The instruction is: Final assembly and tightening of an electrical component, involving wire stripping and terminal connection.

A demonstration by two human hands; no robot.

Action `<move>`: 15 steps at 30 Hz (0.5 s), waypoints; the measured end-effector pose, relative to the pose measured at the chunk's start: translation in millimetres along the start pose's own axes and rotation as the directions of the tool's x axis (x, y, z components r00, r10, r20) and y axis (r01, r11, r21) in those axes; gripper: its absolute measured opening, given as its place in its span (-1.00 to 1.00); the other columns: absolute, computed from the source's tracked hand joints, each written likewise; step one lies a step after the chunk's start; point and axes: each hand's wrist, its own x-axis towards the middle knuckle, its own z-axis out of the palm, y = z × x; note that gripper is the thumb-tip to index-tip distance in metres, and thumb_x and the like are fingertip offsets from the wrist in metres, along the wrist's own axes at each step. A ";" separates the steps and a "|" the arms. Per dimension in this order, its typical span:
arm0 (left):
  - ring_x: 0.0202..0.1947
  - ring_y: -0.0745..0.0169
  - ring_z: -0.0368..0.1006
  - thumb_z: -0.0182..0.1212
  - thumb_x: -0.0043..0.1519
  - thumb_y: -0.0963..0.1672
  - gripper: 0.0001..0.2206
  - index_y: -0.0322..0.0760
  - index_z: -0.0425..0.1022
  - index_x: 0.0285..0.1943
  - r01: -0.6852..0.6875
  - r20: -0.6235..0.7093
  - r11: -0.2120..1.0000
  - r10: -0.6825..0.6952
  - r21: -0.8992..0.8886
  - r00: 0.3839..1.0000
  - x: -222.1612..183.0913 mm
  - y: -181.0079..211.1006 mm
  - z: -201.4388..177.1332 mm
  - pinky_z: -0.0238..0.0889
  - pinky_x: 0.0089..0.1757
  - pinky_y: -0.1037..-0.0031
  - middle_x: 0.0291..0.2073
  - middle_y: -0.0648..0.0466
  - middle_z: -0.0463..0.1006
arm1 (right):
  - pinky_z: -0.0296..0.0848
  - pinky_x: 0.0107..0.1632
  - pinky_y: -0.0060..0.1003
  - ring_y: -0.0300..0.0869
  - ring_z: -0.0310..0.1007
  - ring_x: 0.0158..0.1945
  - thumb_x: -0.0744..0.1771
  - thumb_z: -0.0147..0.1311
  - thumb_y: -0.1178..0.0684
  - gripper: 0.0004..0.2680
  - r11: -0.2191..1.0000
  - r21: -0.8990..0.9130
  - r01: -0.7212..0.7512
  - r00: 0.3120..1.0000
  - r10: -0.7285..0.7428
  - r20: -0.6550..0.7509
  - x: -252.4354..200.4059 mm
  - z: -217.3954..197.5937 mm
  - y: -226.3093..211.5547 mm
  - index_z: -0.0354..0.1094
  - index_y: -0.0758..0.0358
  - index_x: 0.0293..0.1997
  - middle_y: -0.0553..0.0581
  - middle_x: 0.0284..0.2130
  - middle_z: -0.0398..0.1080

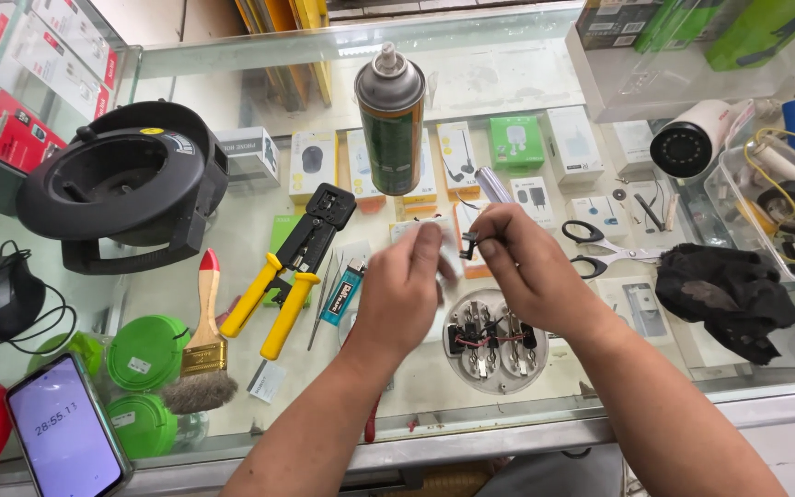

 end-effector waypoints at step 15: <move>-0.60 0.32 0.50 0.08 0.39 -0.10 -0.74 -0.38 0.54 -0.29 -0.175 -0.025 0.966 0.174 -0.192 0.984 3.2 -23.9 8.0 0.52 -0.54 0.51 -0.57 -0.03 0.56 | 0.39 -0.24 -0.24 -0.13 0.27 -0.42 0.43 -0.12 0.20 -0.96 0.993 -0.110 0.040 0.998 -0.045 -0.043 3.0 -1.5 -9.9 0.26 0.26 -0.09 0.11 -0.40 0.29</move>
